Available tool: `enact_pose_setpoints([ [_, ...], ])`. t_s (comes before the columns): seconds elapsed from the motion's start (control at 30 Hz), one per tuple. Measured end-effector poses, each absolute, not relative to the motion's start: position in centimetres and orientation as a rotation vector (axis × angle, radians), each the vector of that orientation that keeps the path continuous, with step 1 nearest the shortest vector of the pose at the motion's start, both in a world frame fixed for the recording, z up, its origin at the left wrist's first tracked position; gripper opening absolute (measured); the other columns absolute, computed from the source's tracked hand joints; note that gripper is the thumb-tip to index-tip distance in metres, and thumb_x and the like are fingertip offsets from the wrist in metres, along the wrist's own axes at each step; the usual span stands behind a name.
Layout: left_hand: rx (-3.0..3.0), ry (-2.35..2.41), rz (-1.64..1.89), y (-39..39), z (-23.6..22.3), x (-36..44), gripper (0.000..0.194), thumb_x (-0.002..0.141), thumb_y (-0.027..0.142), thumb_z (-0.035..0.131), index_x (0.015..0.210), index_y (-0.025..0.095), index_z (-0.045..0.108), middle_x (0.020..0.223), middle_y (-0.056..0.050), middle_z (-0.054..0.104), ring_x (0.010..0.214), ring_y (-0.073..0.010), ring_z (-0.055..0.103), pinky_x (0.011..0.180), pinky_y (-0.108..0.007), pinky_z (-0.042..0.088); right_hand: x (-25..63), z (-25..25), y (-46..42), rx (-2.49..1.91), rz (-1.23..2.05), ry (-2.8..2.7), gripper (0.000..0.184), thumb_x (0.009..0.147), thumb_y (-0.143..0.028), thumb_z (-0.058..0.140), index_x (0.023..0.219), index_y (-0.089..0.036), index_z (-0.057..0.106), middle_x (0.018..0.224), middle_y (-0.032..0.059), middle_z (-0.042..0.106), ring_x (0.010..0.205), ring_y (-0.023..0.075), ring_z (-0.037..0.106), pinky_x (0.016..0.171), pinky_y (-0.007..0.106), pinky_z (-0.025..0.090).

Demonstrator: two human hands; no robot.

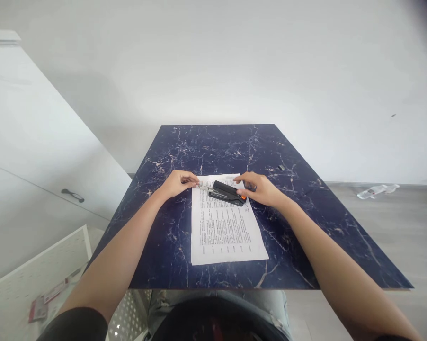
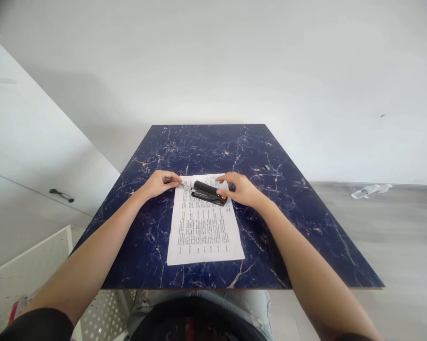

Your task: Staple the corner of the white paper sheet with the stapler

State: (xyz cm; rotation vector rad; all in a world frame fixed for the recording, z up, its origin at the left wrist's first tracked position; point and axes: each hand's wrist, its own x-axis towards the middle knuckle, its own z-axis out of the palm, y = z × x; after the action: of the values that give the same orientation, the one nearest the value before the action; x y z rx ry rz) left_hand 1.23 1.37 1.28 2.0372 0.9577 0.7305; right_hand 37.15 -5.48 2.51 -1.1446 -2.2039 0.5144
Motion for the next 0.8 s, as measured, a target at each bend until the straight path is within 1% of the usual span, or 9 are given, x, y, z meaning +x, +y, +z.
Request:
enact_pose_setpoints([
  [0.07,2.023,0.967,0.724,1.5,1.2,1.2,0.018,0.086,0.032,0.078,0.1,0.022,0.081,0.099,-0.007,0.081,0.09,-0.0215,0.077,0.092,-0.039,0.06,37.1,2.7,-5.7,-1.122,0.609,-2.323,0.052,0.087,-0.052,0.077,0.131,-0.026,0.067,0.118,0.0091,0.073,0.091,0.024,0.066,0.08,0.04,0.053],
  [0.13,2.019,0.975,0.739,1.5,1.1,1.6,0.017,0.084,0.031,0.08,0.098,0.022,0.081,0.097,-0.007,0.081,0.089,-0.0216,0.077,0.089,-0.037,0.061,36.7,2.8,-6.0,-1.102,0.644,-2.379,0.064,0.081,-0.053,0.082,0.136,-0.027,0.064,0.122,0.0092,0.072,0.095,0.0249,0.066,0.082,0.04,0.053],
  [0.17,2.015,0.975,0.748,1.4,1.0,1.9,0.016,0.084,0.031,0.08,0.097,0.021,0.081,0.095,-0.007,0.081,0.088,-0.0216,0.077,0.087,-0.037,0.061,36.5,2.9,-6.2,-1.097,0.651,-2.391,0.063,0.081,-0.051,0.082,0.136,-0.027,0.063,0.121,0.0086,0.073,0.094,0.0243,0.067,0.082,0.039,0.052],
  [0.3,2.036,0.985,0.76,0.5,0.8,3.6,0.009,0.083,0.024,0.079,0.092,0.022,0.08,0.09,-0.005,0.081,0.084,-0.0205,0.077,0.086,-0.036,0.059,35.6,3.1,-6.6,-1.113,0.673,-2.361,0.046,0.084,-0.038,0.076,0.128,-0.027,0.067,0.109,0.0044,0.075,0.085,0.0193,0.067,0.076,0.035,0.052],
  [0.37,2.077,1.001,0.769,-0.1,0.7,4.7,0.01,0.083,0.018,0.078,0.092,0.022,0.08,0.087,-0.004,0.081,0.084,-0.0205,0.077,0.09,-0.037,0.058,35.5,3.1,-6.6,-1.125,0.673,-2.338,0.047,0.083,-0.036,0.077,0.128,-0.027,0.067,0.102,0.0029,0.075,0.081,0.0182,0.066,0.075,0.034,0.052],
  [0.47,2.112,1.027,0.796,-1.0,0.7,6.1,0.017,0.083,0.013,0.077,0.097,0.023,0.079,0.086,-0.003,0.081,0.086,-0.022,0.077,0.094,-0.04,0.057,35.7,3.0,-6.6,-1.18,0.668,-2.297,0.053,0.081,-0.037,0.079,0.131,-0.027,0.066,0.094,0.0019,0.073,0.075,0.0171,0.064,0.074,0.034,0.051],
  [0.57,2.11,1.039,0.806,-1.4,0.8,6.9,0.018,0.082,0.012,0.077,0.098,0.022,0.078,0.087,-0.003,0.081,0.086,-0.0229,0.077,0.095,-0.041,0.056,35.9,2.8,-6.5,-1.224,0.672,-2.269,0.055,0.079,-0.039,0.08,0.131,-0.027,0.065,0.093,0.0024,0.073,0.073,0.0172,0.064,0.073,0.035,0.051],
  [0.67,2.108,1.038,0.818,-1.5,0.9,7.4,0.025,0.081,0.01,0.078,0.103,0.022,0.077,0.087,-0.003,0.08,0.088,-0.0229,0.077,0.097,-0.041,0.056,35.8,2.9,-6.6,-1.222,0.692,-2.261,0.054,0.079,-0.038,0.079,0.13,-0.027,0.066,0.091,0.0022,0.072,0.07,0.0165,0.062,0.071,0.034,0.051],
  [0.8,2.109,1.018,0.819,-1.7,1.0,7.8,0.033,0.081,0.009,0.077,0.11,0.023,0.075,0.083,-0.001,0.079,0.089,-0.0224,0.077,0.098,-0.04,0.055,35.5,3.3,-6.7,-1.198,0.729,-2.275,0.049,0.08,-0.036,0.077,0.128,-0.025,0.066,0.088,0.0023,0.073,0.069,0.0166,0.062,0.068,0.033,0.049],
])
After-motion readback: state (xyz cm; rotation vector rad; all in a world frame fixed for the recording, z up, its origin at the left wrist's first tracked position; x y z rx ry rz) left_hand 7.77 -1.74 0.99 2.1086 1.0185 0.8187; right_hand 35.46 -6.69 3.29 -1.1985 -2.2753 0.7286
